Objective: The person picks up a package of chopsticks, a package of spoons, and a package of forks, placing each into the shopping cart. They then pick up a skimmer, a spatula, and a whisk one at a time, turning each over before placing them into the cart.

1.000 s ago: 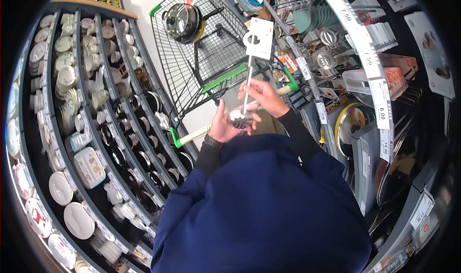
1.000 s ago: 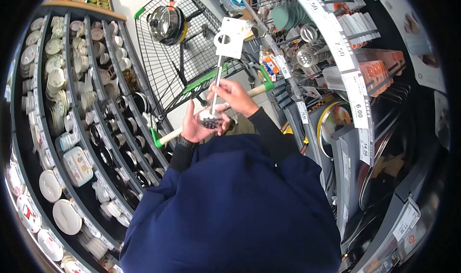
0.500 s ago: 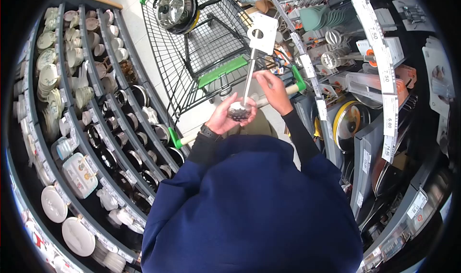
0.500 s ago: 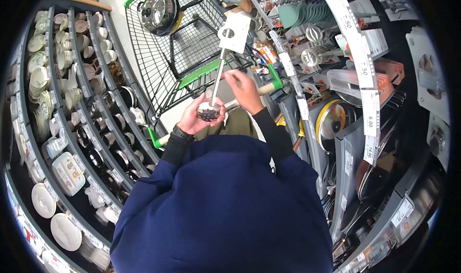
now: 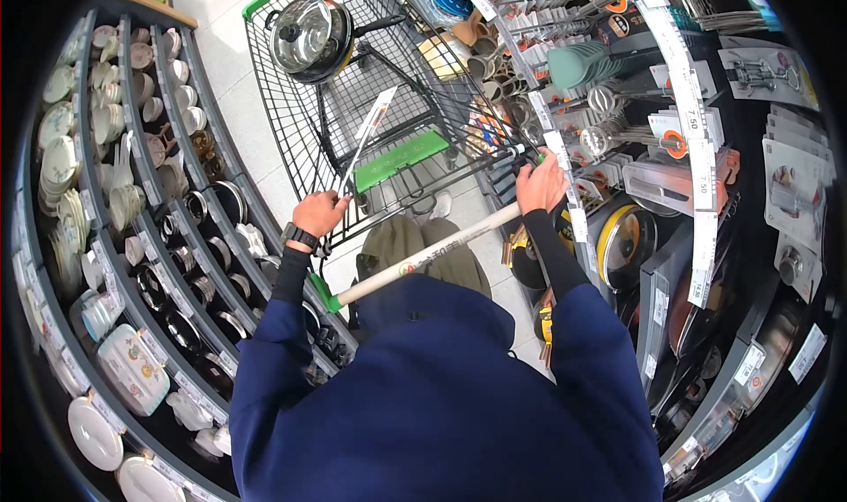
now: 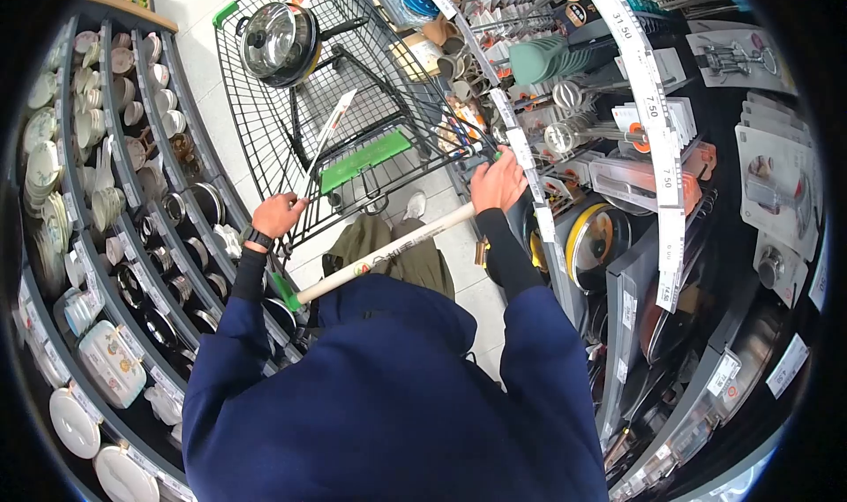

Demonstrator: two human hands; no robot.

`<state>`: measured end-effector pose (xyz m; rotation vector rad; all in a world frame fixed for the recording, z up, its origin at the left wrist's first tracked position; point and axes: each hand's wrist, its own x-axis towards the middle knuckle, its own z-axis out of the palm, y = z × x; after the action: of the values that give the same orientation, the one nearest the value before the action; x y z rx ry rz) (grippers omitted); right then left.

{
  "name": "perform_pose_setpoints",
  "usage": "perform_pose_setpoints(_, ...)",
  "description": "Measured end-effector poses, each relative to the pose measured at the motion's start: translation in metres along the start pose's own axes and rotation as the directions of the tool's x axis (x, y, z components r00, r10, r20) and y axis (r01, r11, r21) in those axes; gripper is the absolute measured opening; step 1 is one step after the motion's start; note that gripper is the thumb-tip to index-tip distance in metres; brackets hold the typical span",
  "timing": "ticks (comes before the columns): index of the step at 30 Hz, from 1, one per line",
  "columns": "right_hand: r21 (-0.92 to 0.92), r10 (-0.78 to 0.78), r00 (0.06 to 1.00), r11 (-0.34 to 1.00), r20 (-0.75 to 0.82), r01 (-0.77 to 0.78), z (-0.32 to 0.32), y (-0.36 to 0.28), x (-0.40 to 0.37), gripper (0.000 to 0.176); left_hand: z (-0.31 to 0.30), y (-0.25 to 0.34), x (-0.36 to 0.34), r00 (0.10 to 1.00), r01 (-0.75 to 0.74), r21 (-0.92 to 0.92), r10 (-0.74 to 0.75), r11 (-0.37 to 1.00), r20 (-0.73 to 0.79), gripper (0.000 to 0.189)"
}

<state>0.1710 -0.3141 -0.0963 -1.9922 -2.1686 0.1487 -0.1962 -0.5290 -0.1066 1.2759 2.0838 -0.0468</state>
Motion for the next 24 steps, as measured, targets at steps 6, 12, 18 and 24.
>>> perform_pose_setpoints(6, -0.013, 0.0, 0.998, 1.0, -0.057, -0.001, 0.003, -0.002, 0.007, 0.036, 0.022, -0.029, 0.057, 0.997, -0.062, 0.263, 0.045, 0.963, 0.07, 0.051)
perform_pose_setpoints(12, -0.023, -0.007, 0.994, 1.0, -0.112, 0.005, 0.011, -0.005, 0.008, 0.036, 0.056, -0.028, 0.135, 0.987, -0.083, 0.383, 0.023, 0.92, 0.159, 0.054)
perform_pose_setpoints(18, -0.013, -0.006, 0.991, 1.0, -0.13, 0.005, 0.011, -0.004, 0.006, 0.038, 0.112, -0.044, 0.2, 0.995, -0.099, 0.453, 0.102, 0.886, 0.016, 0.039)
perform_pose_setpoints(24, 0.023, 0.001, 0.991, 1.0, -0.136, 0.002, 0.009, -0.006, 0.009, 0.041, 0.146, -0.05, 0.251, 0.994, -0.086, 0.445, 0.108, 0.891, -0.024, 0.049)
